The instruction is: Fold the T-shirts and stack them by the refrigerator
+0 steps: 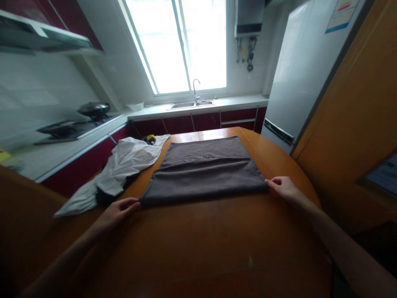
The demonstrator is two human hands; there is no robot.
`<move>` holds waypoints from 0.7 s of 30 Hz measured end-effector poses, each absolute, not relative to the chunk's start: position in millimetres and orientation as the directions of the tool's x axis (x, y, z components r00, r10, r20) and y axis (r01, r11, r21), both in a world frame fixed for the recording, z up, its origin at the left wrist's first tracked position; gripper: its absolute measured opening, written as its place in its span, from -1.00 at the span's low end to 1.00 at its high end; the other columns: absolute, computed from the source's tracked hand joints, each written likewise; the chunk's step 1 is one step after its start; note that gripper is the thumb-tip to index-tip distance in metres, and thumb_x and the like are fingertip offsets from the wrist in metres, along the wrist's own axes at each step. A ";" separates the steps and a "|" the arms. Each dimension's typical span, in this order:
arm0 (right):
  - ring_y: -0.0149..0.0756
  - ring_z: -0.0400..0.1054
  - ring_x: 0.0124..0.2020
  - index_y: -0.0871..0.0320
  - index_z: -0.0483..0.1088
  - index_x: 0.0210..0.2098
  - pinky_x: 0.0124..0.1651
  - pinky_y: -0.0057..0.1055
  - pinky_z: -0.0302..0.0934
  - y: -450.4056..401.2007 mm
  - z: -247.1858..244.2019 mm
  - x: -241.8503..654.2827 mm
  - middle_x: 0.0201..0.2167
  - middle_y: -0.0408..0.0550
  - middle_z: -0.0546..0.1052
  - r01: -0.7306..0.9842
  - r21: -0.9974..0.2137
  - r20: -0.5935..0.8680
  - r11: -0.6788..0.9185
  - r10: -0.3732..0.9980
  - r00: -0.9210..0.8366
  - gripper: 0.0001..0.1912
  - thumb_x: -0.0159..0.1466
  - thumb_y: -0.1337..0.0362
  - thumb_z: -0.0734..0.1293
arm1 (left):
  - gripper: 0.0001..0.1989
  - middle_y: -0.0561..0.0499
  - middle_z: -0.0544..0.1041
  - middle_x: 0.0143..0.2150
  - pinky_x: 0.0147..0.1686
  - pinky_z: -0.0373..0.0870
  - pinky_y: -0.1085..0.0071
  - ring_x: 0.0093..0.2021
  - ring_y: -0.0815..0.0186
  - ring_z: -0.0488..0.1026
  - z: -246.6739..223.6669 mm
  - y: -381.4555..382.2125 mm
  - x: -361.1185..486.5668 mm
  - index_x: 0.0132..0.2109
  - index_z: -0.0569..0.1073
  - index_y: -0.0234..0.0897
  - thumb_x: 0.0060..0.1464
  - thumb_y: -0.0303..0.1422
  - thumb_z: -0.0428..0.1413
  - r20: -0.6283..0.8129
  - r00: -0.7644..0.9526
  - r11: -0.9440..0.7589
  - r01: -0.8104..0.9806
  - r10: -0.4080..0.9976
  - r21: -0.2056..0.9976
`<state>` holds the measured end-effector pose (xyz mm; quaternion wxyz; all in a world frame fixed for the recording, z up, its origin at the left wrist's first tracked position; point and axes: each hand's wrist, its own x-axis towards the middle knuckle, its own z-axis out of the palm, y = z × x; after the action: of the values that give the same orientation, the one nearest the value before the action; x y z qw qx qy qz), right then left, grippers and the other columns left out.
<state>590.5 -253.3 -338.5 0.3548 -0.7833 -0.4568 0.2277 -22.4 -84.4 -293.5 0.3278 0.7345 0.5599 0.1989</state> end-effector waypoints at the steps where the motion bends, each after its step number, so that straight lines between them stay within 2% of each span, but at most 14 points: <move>1: -0.14 0.47 -0.43 0.13 0.57 -0.49 -0.38 -0.32 0.29 -256.8 -339.8 586.3 -0.50 0.01 0.61 0.528 -0.790 -0.026 -0.312 0.877 0.479 -0.57 0.06 -0.14 0.39 | -0.38 -0.08 0.67 -0.24 -0.21 0.47 0.29 -0.22 0.05 0.59 -293.9 -88.5 -20.4 -0.18 0.62 -0.23 -0.15 0.21 0.23 -0.053 0.271 -0.154 0.685 0.961 0.712; 4: -0.11 0.49 -0.41 0.13 0.56 -0.49 -0.35 -0.31 0.32 -258.3 -340.4 577.8 -0.48 0.04 0.63 0.500 -0.818 0.008 -0.285 0.863 0.506 -0.59 0.00 -0.12 0.42 | -0.34 -0.12 0.66 -0.26 -0.30 0.45 0.30 -0.29 0.07 0.58 -295.7 -92.1 -15.2 -0.13 0.62 -0.29 -0.18 0.18 0.25 -0.016 0.206 -0.131 0.682 0.979 0.720; 8: -0.12 0.47 -0.45 0.14 0.54 -0.54 -0.40 -0.32 0.30 -256.6 -334.3 570.7 -0.53 0.04 0.60 0.538 -0.785 -0.006 -0.306 0.872 0.489 -0.63 0.01 -0.07 0.43 | -0.35 -0.12 0.64 -0.36 -0.36 0.41 0.32 -0.35 0.09 0.56 -297.3 -91.5 -13.2 -0.17 0.63 -0.33 -0.21 0.16 0.25 -0.016 0.227 -0.143 0.666 0.974 0.732; 15: -0.14 0.45 -0.47 0.13 0.48 -0.61 -0.43 -0.34 0.28 -271.8 -325.8 549.9 -0.60 0.00 0.55 0.580 -0.748 0.002 -0.322 0.873 0.487 -0.71 0.06 0.04 0.36 | -0.39 -0.13 0.65 -0.30 -0.24 0.45 0.28 -0.27 0.06 0.57 -291.7 -102.0 -22.6 -0.24 0.64 -0.30 -0.16 0.18 0.21 0.035 0.351 -0.256 0.605 0.936 0.754; 18: -0.12 0.45 -0.46 0.12 0.48 -0.60 -0.40 -0.31 0.29 -290.9 -328.9 542.2 -0.57 0.03 0.56 0.569 -0.761 0.005 -0.312 0.874 0.486 -0.73 0.04 0.07 0.31 | -0.42 -0.13 0.66 -0.25 -0.16 0.46 0.25 -0.21 0.04 0.57 -288.4 -118.2 -36.7 -0.22 0.64 -0.28 -0.12 0.16 0.20 0.038 0.377 -0.276 0.602 0.925 0.749; 21: -0.06 0.48 -0.41 0.11 0.51 -0.55 -0.36 -0.28 0.32 -320.4 -334.7 534.4 -0.52 0.04 0.59 0.566 -0.770 -0.006 -0.296 0.889 0.458 -0.70 0.04 0.03 0.29 | -0.46 -0.11 0.66 -0.26 -0.18 0.47 0.25 -0.21 0.03 0.56 -285.6 -145.4 -54.7 -0.25 0.64 -0.23 -0.11 0.15 0.21 0.019 0.362 -0.259 0.628 0.932 0.734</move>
<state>534.4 -320.4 -334.7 0.3617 -0.7733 -0.4703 0.2237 -54.7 -145.4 -285.6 0.3257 0.7583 0.5142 0.2335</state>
